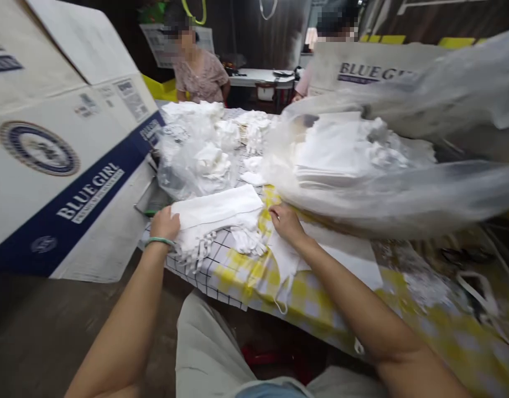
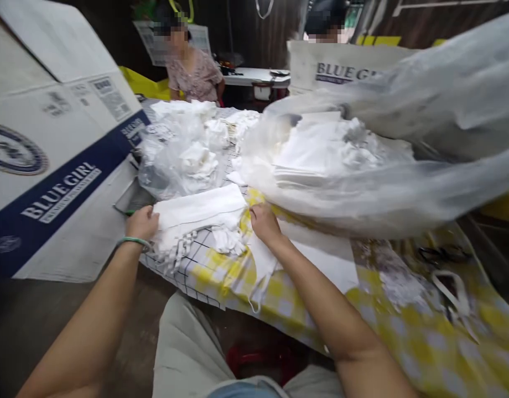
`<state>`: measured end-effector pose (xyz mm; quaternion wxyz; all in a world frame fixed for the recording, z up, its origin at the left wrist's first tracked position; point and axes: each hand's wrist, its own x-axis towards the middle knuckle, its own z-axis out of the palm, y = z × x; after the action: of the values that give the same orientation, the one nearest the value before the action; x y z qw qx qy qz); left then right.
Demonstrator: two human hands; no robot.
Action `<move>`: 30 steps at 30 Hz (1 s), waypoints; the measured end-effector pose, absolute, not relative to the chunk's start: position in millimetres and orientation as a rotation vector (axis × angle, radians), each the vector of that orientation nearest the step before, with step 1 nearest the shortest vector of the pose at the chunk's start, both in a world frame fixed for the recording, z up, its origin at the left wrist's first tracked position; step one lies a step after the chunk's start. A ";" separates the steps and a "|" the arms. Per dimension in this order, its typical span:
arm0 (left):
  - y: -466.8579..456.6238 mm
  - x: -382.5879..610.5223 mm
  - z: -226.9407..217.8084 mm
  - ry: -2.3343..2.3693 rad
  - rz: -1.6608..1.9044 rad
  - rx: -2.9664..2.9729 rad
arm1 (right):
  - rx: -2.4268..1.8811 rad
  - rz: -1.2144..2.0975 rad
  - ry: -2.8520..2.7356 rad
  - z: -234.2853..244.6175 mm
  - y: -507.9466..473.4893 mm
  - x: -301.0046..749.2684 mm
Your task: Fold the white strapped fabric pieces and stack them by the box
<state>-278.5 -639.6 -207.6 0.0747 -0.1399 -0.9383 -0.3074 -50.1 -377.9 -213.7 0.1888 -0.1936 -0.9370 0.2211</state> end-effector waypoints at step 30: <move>-641.8 -322.3 -214.2 -2.643 -0.875 -0.409 | -0.508 0.396 -2.507 -220.6 -376.6 -190.4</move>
<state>-322.3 -641.8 -214.2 0.1629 -0.1435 -0.9267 -0.3068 -190.4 -376.6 -220.6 0.2733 -0.1886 -0.9317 0.1470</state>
